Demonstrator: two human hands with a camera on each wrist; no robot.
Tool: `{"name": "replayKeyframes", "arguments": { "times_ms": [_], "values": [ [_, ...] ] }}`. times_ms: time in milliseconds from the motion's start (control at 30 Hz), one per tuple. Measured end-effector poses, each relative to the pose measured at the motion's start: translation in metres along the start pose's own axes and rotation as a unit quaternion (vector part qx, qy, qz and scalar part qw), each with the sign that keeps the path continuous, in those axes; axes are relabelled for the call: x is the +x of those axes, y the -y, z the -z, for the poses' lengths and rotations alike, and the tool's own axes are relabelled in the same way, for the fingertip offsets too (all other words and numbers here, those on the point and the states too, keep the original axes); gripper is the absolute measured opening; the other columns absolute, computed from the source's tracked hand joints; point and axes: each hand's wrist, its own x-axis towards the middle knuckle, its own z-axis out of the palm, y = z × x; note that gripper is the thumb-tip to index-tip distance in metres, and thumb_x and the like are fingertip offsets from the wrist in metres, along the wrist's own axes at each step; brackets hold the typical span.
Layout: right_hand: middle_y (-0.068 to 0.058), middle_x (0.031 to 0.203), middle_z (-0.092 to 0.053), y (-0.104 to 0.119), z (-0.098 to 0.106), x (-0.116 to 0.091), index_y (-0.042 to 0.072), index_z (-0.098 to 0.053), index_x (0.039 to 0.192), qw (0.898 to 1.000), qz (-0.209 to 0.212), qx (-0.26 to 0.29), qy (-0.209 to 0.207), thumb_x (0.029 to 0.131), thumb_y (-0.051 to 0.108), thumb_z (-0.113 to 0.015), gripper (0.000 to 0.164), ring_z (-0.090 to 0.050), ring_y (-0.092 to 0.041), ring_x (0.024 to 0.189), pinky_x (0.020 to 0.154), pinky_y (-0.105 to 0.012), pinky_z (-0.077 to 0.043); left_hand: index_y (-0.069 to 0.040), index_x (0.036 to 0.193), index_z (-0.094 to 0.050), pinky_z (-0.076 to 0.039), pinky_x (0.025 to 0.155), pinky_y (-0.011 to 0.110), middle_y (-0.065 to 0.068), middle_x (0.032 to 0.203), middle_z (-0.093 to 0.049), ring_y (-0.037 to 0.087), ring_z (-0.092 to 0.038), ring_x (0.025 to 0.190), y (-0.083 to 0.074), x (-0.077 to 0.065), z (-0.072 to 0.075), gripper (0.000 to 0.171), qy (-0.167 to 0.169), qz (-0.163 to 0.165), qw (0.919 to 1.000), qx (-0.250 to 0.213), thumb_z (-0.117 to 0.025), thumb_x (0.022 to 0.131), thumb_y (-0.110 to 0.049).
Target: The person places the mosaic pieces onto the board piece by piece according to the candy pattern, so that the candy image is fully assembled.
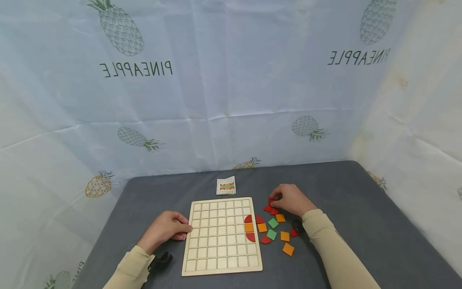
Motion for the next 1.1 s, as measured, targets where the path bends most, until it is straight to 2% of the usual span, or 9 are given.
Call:
{"name": "replayKeyframes", "arguments": {
  "times_ms": [100, 300, 467, 667, 900, 1100],
  "values": [
    [-0.003, 0.107, -0.075, 0.008, 0.000, -0.001, 0.014, -0.083, 0.110, 1.000, 0.000, 0.008, -0.012, 0.094, 0.021, -0.085, 0.018, -0.067, -0.018, 0.092, 0.083, -0.041, -0.064, 0.000, 0.102, -0.074, -0.068, 0.066, 0.034, 0.011, 0.086, -0.077, 0.015, -0.075, 0.069, -0.001, 0.000, 0.000, 0.025, -0.003, 0.002, 1.0000, 0.003, -0.090, 0.085, -0.010],
    [-0.002, 0.108, -0.075, 0.038, -0.009, -0.001, 0.016, -0.083, 0.109, 0.999, 0.009, 0.023, -0.022, 0.095, 0.023, -0.085, 0.015, -0.068, -0.020, 0.097, 0.087, -0.043, -0.065, 0.001, 0.102, -0.074, -0.068, 0.066, 0.034, 0.012, 0.086, -0.077, 0.016, -0.076, 0.069, -0.001, 0.000, 0.000, 0.025, -0.005, 0.001, 1.0000, 0.000, -0.090, 0.085, -0.009],
    [0.002, 0.103, -0.074, 0.063, -0.022, -0.003, 0.017, -0.083, 0.106, 0.999, 0.020, 0.043, -0.019, 0.093, 0.023, -0.088, 0.015, -0.065, -0.013, 0.091, 0.081, -0.036, -0.063, 0.001, 0.102, -0.074, -0.068, 0.065, 0.034, 0.012, 0.086, -0.077, 0.016, -0.076, 0.068, -0.001, 0.000, 0.000, 0.025, -0.009, 0.004, 1.0000, 0.003, -0.090, 0.085, -0.008],
    [0.007, 0.095, -0.070, 0.087, -0.042, -0.007, 0.021, -0.084, 0.100, 0.999, 0.005, 0.050, -0.014, 0.090, 0.023, -0.091, 0.013, -0.060, -0.010, 0.085, 0.074, -0.029, -0.058, 0.000, 0.102, -0.074, -0.068, 0.066, 0.034, 0.012, 0.085, -0.077, 0.016, -0.075, 0.068, -0.002, 0.000, -0.001, 0.026, -0.005, 0.007, 1.0000, 0.002, -0.090, 0.085, -0.009],
    [0.008, 0.093, -0.070, 0.098, -0.057, -0.014, 0.020, -0.082, 0.096, 0.997, 0.058, 0.039, -0.017, 0.088, 0.017, -0.091, 0.012, -0.061, -0.008, 0.084, 0.075, -0.029, -0.059, 0.000, 0.102, -0.074, -0.068, 0.066, 0.033, 0.011, 0.084, -0.077, 0.015, -0.075, 0.068, -0.003, -0.001, -0.002, 0.025, -0.008, 0.010, 0.9999, 0.004, -0.090, 0.085, -0.009],
    [0.011, 0.091, -0.069, 0.099, -0.063, -0.014, 0.022, -0.081, 0.094, 0.998, 0.064, 0.016, -0.024, 0.088, 0.017, -0.091, 0.013, -0.061, -0.006, 0.084, 0.076, -0.029, -0.058, 0.000, 0.101, -0.074, -0.068, 0.066, 0.034, 0.011, 0.085, -0.078, 0.015, -0.076, 0.068, -0.003, -0.001, -0.001, 0.024, -0.011, 0.012, 0.9998, 0.008, -0.090, 0.085, -0.010]
  ]
}}
